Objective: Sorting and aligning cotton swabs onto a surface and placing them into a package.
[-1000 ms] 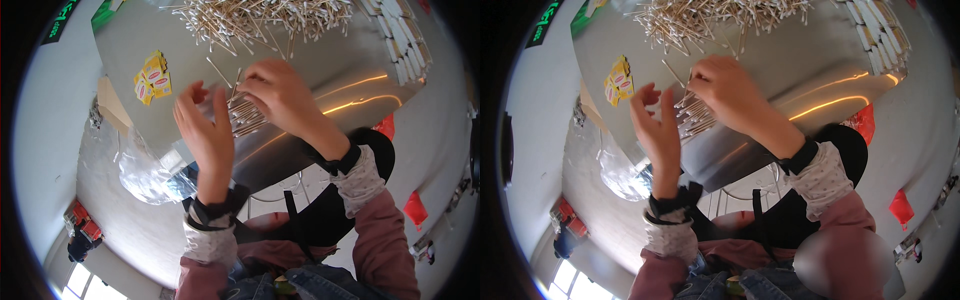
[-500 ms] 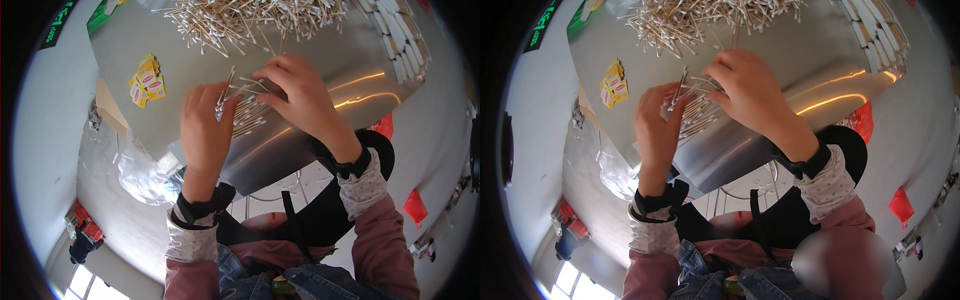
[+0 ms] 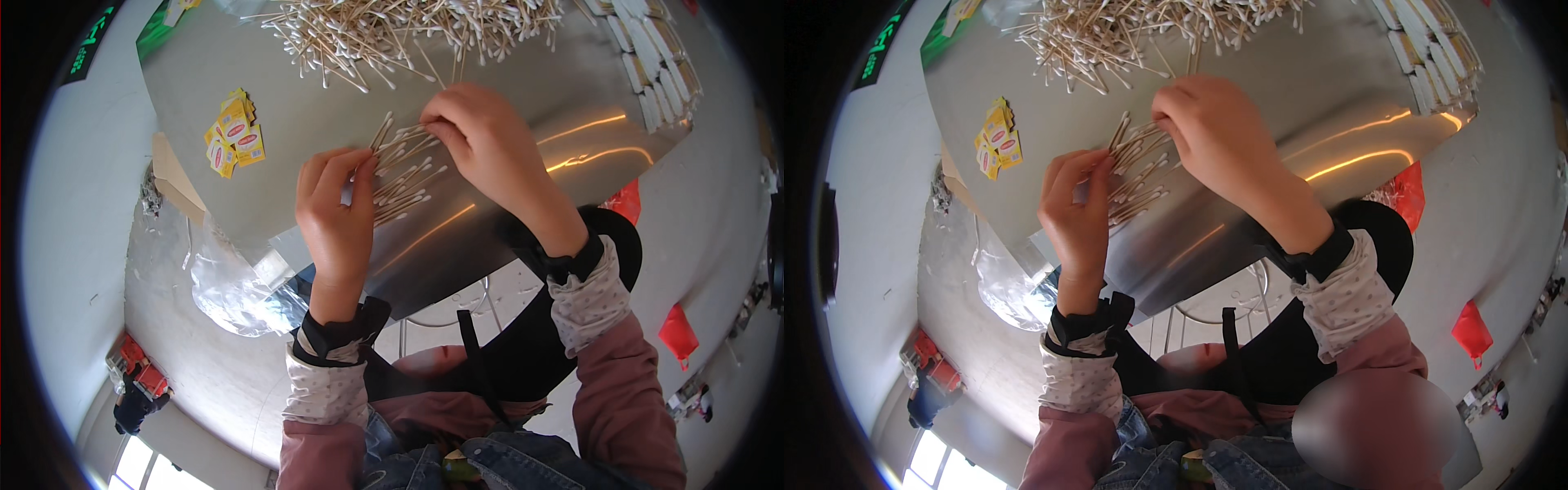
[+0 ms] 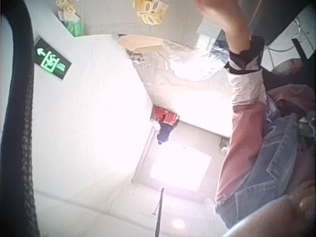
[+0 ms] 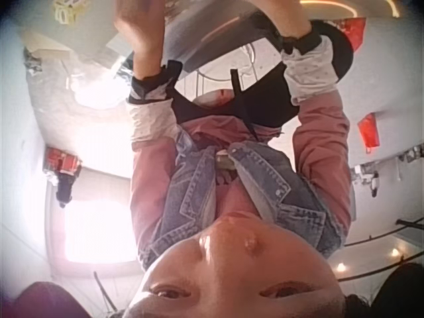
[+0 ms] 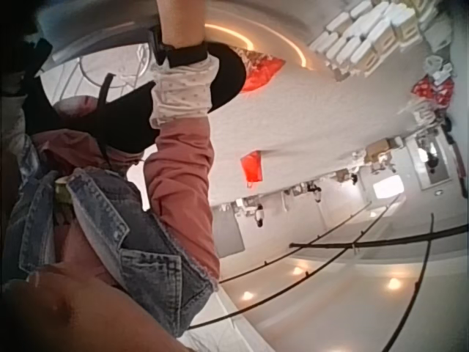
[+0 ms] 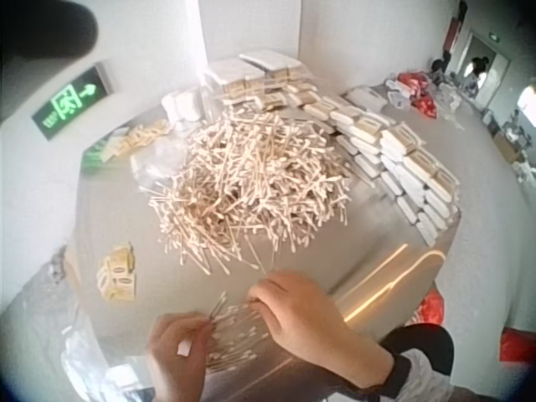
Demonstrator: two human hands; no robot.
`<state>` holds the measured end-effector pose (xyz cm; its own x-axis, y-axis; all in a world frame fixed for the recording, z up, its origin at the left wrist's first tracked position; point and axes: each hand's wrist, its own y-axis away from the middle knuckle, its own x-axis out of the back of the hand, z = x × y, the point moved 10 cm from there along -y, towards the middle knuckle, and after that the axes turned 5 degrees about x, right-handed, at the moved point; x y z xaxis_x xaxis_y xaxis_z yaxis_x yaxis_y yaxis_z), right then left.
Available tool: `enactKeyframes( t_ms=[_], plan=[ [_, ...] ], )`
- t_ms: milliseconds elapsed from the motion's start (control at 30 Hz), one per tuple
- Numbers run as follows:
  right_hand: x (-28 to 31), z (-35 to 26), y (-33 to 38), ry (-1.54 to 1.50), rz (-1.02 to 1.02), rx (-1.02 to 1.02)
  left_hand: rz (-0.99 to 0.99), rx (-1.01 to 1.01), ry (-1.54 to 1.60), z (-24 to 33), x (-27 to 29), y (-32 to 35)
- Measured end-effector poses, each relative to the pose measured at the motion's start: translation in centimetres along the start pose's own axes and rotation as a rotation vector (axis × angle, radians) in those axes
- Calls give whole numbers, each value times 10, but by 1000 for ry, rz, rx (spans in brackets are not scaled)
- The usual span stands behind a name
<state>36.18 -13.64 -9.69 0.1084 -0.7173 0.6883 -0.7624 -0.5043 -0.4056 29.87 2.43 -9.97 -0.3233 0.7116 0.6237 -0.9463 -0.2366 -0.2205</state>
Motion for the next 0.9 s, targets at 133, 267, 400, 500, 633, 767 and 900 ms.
enactKeyframes(
  t_ms=[133, 267, 400, 500, 633, 767, 900],
  plan=[
    [13, 14, 1, -114, 76, -121, -15, 129, 44, -8, 5, -2],
    [16, 21, 1, -51, 46, -155, 14, 219, -38, -21, 11, -16],
    [14, 7, 1, 11, -15, -24, -21, -16, -264, 5, 8, -22],
    [13, -1, -1, 44, -56, 28, -190, -160, -302, 25, -21, 0],
    [-2, -2, 5, 127, -122, 45, -343, -127, -503, 15, -48, 33],
    [9, 4, 5, 171, -118, 24, -384, -137, -517, 13, -46, 40],
    [24, 1, -9, 218, 35, 76, -242, -146, -464, 15, -28, 25]
  ],
)
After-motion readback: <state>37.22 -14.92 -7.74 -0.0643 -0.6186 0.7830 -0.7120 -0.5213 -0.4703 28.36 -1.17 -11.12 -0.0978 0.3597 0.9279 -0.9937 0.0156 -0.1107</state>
